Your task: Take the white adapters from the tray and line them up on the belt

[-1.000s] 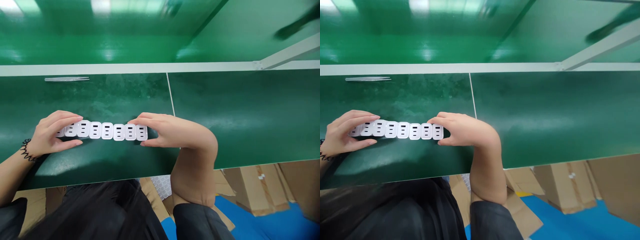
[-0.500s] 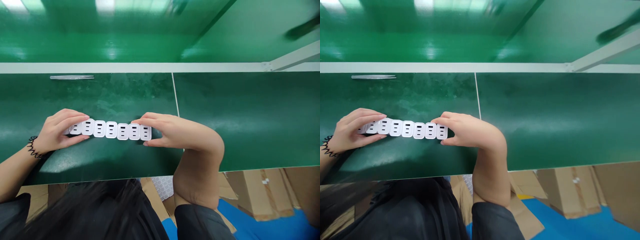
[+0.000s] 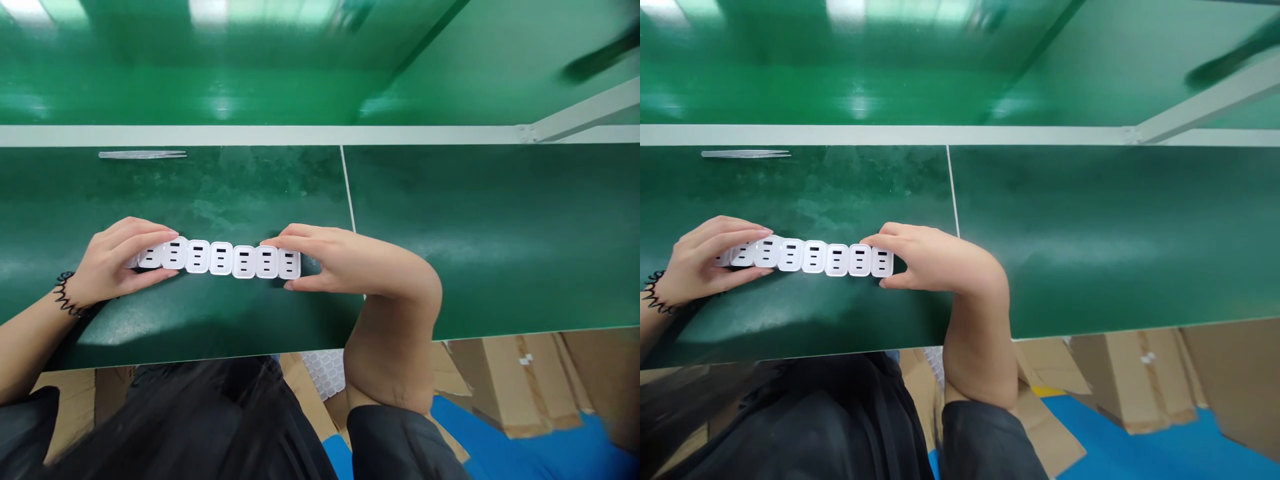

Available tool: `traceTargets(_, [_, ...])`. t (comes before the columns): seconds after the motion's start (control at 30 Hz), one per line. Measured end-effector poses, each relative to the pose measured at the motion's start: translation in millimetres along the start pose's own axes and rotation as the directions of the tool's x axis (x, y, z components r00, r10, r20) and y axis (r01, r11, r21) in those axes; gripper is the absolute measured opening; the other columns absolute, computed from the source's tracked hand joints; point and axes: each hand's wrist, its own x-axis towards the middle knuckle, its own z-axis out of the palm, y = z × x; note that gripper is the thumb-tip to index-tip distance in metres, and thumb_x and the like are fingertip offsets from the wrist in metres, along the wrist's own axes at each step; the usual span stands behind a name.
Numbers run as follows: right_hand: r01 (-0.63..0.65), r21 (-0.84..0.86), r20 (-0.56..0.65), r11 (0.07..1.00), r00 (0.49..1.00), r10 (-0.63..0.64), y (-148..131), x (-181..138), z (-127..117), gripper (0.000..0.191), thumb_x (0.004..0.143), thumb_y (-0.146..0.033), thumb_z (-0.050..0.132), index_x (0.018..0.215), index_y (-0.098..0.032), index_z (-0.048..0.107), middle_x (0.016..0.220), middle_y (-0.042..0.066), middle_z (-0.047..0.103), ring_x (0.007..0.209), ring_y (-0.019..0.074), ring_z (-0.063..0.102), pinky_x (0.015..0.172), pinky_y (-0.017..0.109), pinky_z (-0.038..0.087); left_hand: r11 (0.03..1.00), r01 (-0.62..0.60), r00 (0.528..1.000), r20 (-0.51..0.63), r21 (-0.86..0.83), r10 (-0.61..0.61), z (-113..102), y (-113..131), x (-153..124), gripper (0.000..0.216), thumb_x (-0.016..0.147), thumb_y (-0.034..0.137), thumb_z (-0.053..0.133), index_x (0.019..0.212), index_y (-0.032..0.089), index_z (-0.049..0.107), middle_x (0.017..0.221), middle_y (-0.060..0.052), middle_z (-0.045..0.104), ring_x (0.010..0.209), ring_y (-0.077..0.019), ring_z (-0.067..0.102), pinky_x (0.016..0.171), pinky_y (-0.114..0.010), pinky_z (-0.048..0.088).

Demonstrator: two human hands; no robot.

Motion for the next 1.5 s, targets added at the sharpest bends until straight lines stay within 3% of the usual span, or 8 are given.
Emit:
traceTargets(0.27, [0.001,0.001,0.008,1.000,1.000,-0.001,-0.3,-0.2,-0.8,0.056,0.086,-0.040,0.060,0.139,-0.026,0.054,0.124,0.009,0.062,0.104,0.0262,0.063,0.084,0.037,0.051,0.999,-0.028,1.000,-0.004,0.025,0.028,-0.5,0.7,2.6,0.053,0.086,0.031,0.076,0.134,0.025,0.055,0.112,-0.007,0.071,0.092,-0.0218,0.068,0.080,-0.036,0.057])
traceTargets(0.57, [-0.004,0.019,0.018,1.000,1.000,0.003,-0.9,0.5,-0.8,0.055,0.085,-0.040,0.060,0.138,-0.027,0.055,0.126,0.008,0.062,0.108,0.0269,0.062,0.088,0.039,0.051,1.000,-0.008,1.000,-0.006,0.026,0.008,-1.7,1.6,3.9,0.044,0.087,0.034,0.074,0.128,0.027,0.058,0.111,-0.006,0.072,0.091,-0.0215,0.070,0.079,-0.037,0.060])
traceTargets(1.5, [0.001,0.011,-0.001,1.000,1.000,-0.001,-1.2,-0.2,-0.5,0.055,0.086,-0.039,0.059,0.139,-0.026,0.055,0.123,0.008,0.063,0.102,0.0254,0.064,0.084,0.037,0.051,1.000,0.006,1.000,0.016,0.017,-0.006,-1.3,2.1,2.0,0.054,0.088,0.036,0.072,0.138,0.033,0.053,0.114,-0.004,0.071,0.092,-0.0217,0.068,0.082,-0.035,0.056])
